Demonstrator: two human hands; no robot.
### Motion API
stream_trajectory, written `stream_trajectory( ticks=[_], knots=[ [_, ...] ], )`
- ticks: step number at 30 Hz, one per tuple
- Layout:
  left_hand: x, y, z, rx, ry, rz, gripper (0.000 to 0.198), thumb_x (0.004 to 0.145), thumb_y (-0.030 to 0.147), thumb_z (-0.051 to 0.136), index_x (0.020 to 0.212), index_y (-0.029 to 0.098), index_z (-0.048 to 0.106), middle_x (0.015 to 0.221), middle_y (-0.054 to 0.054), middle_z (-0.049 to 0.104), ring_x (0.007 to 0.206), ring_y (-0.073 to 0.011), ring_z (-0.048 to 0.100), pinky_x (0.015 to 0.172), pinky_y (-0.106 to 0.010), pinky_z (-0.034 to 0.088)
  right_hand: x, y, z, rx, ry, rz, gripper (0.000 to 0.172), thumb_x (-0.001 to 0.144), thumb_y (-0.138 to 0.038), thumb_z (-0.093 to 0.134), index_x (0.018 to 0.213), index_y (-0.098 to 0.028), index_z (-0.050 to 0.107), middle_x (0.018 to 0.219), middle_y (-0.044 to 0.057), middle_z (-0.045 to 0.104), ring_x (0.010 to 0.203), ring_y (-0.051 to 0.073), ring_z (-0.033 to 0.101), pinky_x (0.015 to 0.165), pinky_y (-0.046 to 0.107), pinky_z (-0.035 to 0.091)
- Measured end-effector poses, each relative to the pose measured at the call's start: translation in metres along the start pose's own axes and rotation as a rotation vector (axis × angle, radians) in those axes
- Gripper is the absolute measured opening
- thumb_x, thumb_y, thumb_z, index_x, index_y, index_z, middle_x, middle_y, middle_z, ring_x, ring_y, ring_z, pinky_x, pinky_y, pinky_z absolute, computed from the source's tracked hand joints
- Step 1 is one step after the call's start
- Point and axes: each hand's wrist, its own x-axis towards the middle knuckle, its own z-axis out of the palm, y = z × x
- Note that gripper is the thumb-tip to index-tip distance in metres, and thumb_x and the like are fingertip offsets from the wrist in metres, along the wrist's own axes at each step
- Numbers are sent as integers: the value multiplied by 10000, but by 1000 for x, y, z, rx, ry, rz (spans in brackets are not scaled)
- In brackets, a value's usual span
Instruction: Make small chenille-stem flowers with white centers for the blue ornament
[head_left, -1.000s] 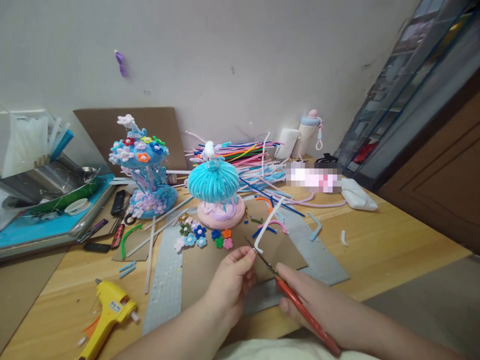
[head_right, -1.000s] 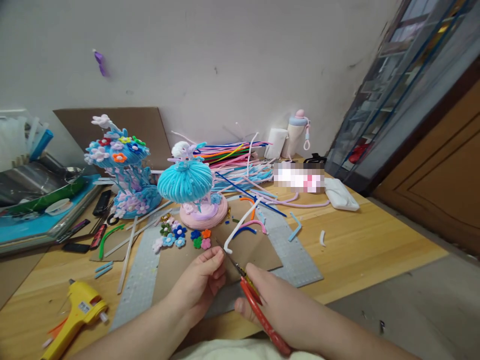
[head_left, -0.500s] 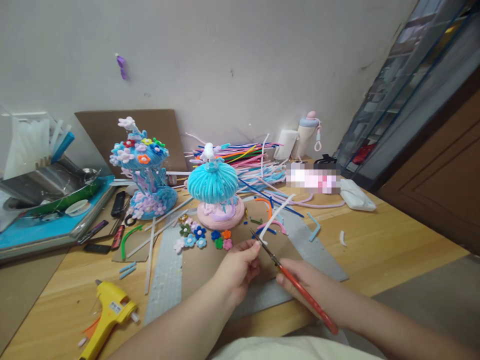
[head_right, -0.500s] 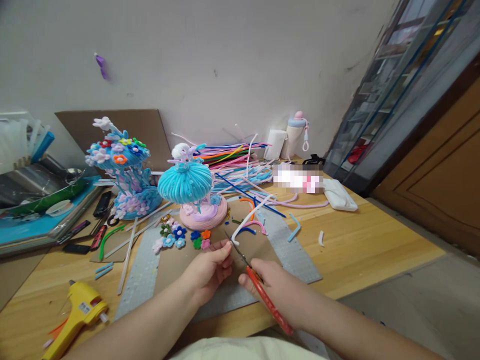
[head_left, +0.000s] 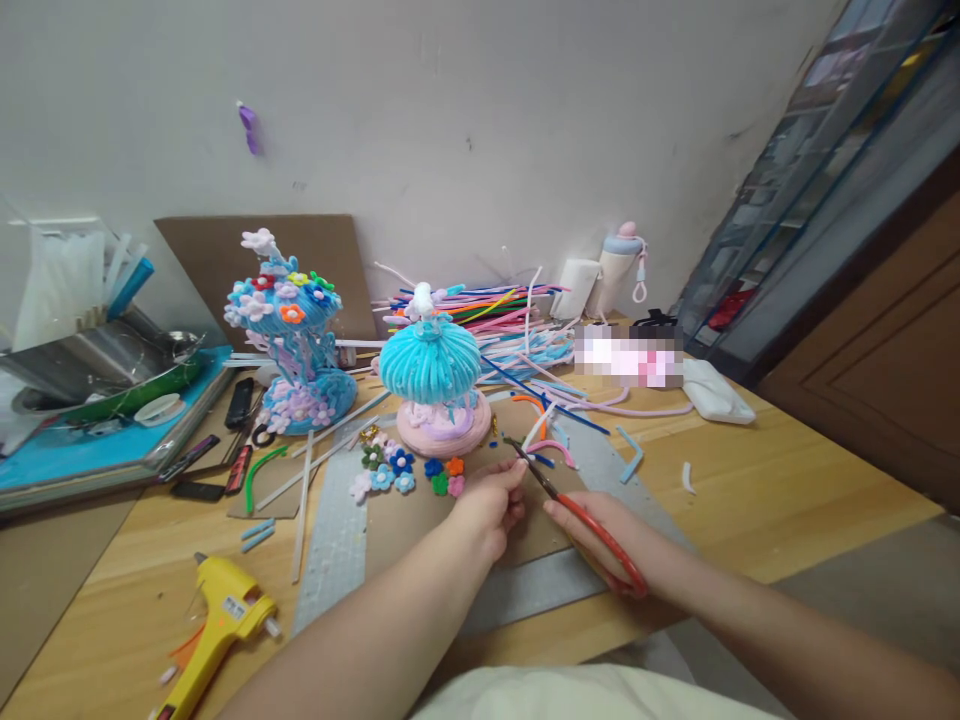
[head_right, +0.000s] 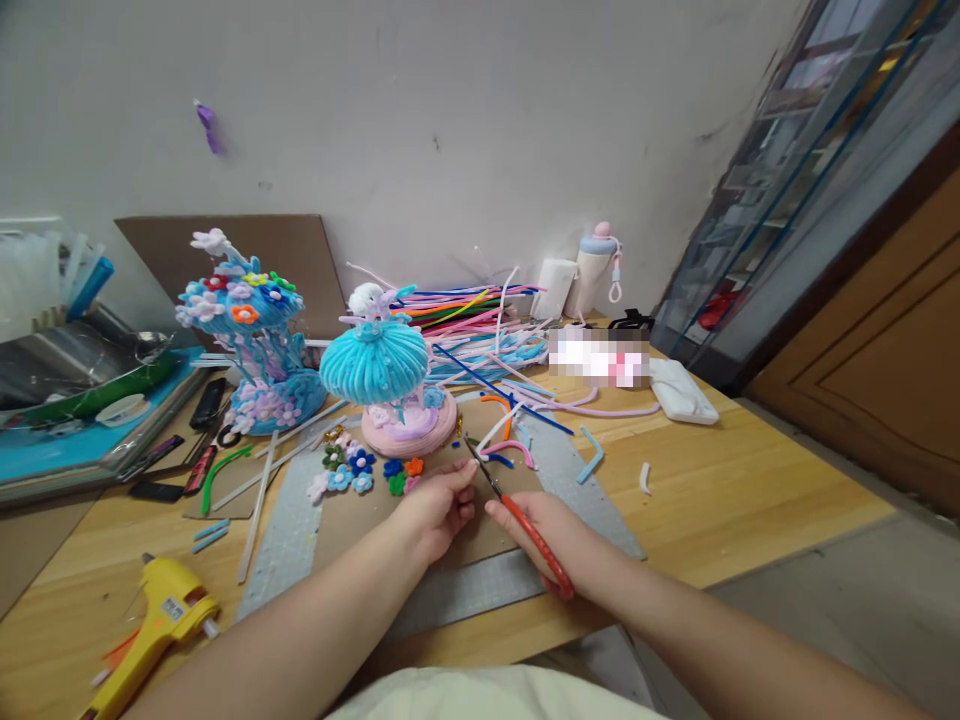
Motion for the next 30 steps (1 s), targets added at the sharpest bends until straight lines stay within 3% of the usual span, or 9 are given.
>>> stream_trajectory(
  ticks=[3, 7, 10, 13, 15, 20, 26, 30],
  knots=[
    [-10, 6, -6, 71, -22, 27, 248, 592, 277, 759, 656, 150, 555, 466, 89, 356, 420, -43, 303, 431, -178, 217, 5, -3, -14, -140, 33, 82, 461, 792, -643, 390, 721, -200, 497, 341, -68, 364, 276, 118, 384, 314, 207, 269],
    [-44, 32, -41, 309, -78, 88, 163, 564, 195, 755, 621, 143, 612, 484, 48, 444, 453, -71, 329, 457, -211, 204, 12, -6, -43, -585, 191, -65, 470, 734, -623, 512, 619, -170, 556, 579, 41, 585, 560, 181, 553, 483, 239, 330],
    [-77, 59, -85, 1081, -51, 397, 77, 631, 164, 652, 574, 179, 603, 600, 3, 534, 577, -127, 439, 532, -231, 257, 15, -6, -55, -788, 225, -47, 426, 768, -582, 496, 753, -174, 620, 789, 101, 659, 715, 233, 596, 549, 259, 342],
    [-110, 76, -124, 1565, 62, 339, 143, 621, 89, 537, 547, 199, 590, 676, -6, 566, 579, -137, 476, 540, -247, 252, 17, -6, -58, -875, 228, -67, 358, 782, -524, 506, 864, -194, 618, 896, 109, 667, 797, 256, 607, 584, 268, 356],
    [-127, 77, -140, 1731, 90, 249, 171, 625, 84, 485, 552, 206, 581, 688, -10, 582, 593, -144, 502, 543, -252, 259, 21, -5, -57, -898, 243, -91, 328, 802, -492, 486, 887, -202, 613, 918, 104, 670, 822, 258, 610, 608, 273, 367],
    [-139, 61, -158, 1848, 128, 44, 146, 579, 116, 469, 584, 215, 576, 699, -5, 624, 647, -159, 547, 558, -251, 292, 30, 0, -53, -880, 280, -77, 344, 818, -495, 464, 907, -204, 626, 895, 94, 679, 812, 246, 618, 603, 260, 381],
    [-128, 54, -173, 1767, 65, -17, 140, 562, 152, 488, 615, 223, 597, 719, 1, 641, 686, -163, 560, 593, -240, 337, 30, 4, -48, -894, 359, -48, 362, 819, -522, 456, 902, -220, 637, 858, 83, 683, 814, 247, 620, 584, 258, 378],
    [-130, 53, -174, 1735, 60, 18, 130, 567, 139, 481, 600, 217, 580, 724, 7, 634, 676, -154, 550, 588, -233, 342, 31, 5, -48, -910, 352, -49, 384, 821, -539, 434, 902, -217, 627, 900, 93, 681, 840, 260, 621, 583, 267, 374]
  ],
)
